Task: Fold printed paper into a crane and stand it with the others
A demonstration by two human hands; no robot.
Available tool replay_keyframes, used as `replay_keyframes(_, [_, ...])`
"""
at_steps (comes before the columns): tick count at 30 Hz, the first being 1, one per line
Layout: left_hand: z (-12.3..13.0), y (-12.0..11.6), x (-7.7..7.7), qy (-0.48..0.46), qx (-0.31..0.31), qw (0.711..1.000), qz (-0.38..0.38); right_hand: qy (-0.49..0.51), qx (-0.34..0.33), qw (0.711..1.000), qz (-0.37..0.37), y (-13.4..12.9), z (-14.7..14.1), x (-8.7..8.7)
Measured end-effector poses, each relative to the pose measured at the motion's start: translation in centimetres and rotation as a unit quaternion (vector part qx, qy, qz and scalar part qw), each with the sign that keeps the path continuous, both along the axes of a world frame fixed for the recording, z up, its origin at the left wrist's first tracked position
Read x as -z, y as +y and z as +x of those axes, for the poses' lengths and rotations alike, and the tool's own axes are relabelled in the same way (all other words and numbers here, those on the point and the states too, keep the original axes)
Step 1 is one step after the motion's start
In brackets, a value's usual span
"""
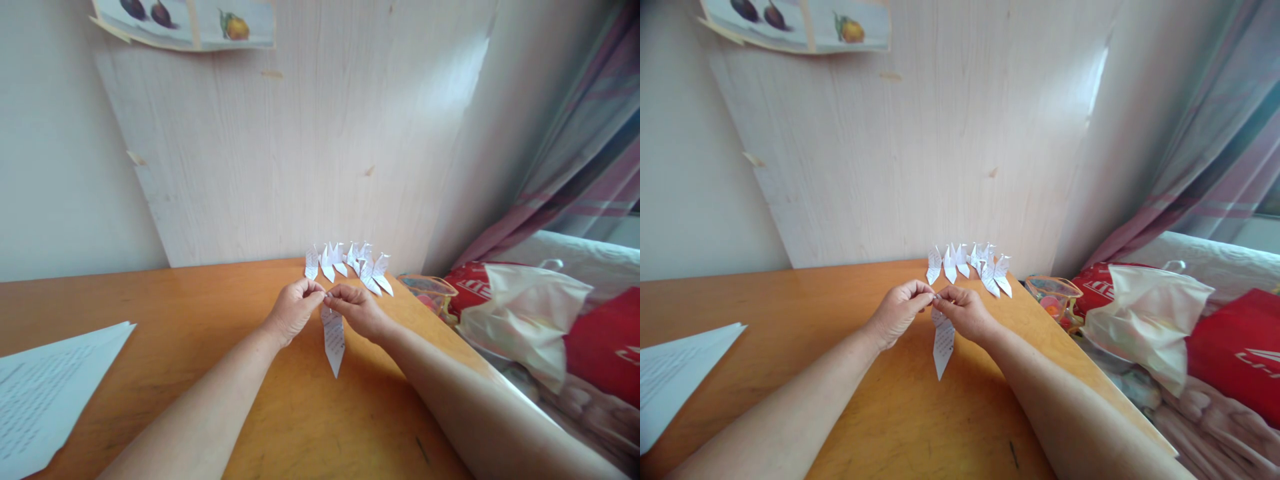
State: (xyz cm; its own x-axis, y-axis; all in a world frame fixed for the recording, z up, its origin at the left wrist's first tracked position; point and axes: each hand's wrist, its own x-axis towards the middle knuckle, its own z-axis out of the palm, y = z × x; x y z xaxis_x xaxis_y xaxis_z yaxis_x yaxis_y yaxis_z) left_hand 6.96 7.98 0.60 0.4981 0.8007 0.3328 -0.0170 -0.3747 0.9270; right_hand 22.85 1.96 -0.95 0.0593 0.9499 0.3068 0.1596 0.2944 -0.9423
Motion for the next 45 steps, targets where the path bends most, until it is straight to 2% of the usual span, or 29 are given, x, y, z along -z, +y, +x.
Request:
replay_keyframes(5, [0.0,0.1,0.3,-0.007,0.013,0.999,-0.048,-0.019,0.009,1.0,0.0,0.1,0.2,0.1])
replay_keyframes(9, [-0.1,0.0,0.2,-0.016,0.047,0.987,-0.152,-0.046,0.007,0.999,0.005,0.2,0.5,0.3])
replay_keyframes(15, [-0.5,0.3,0.5,-0.075,0.139,0.939,-0.306,-0.063,-0.006,0.998,0.028,0.3,0.5,0.2])
replay_keyframes(19, [-0.8,0.6,1.0,-0.091,0.207,0.909,-0.351,-0.059,-0.003,0.998,0.03,0.3,0.5,0.1])
replay_keyframes(23, [-0.9,0.6,1.3,-0.087,0.25,0.891,-0.37,-0.05,-0.015,0.998,0.037,0.4,0.6,0.4])
replay_keyframes(26, [-0.9,0.5,1.2,-0.085,0.251,0.888,-0.376,-0.055,-0.025,0.998,0.037,0.6,0.7,0.7])
replay_keyframes(32, [-0.9,0.3,0.7,-0.05,0.225,0.906,-0.356,-0.051,-0.006,0.998,0.029,0.7,1.0,0.7])
replay_keyframes(37, [-0.8,0.2,0.9,-0.047,0.196,0.914,-0.353,-0.063,0.022,0.998,0.022,0.8,1.3,0.9])
replay_keyframes(45, [-0.1,0.0,1.4,-0.014,0.13,0.952,-0.276,-0.065,0.032,0.997,0.009,0.4,1.2,0.4])
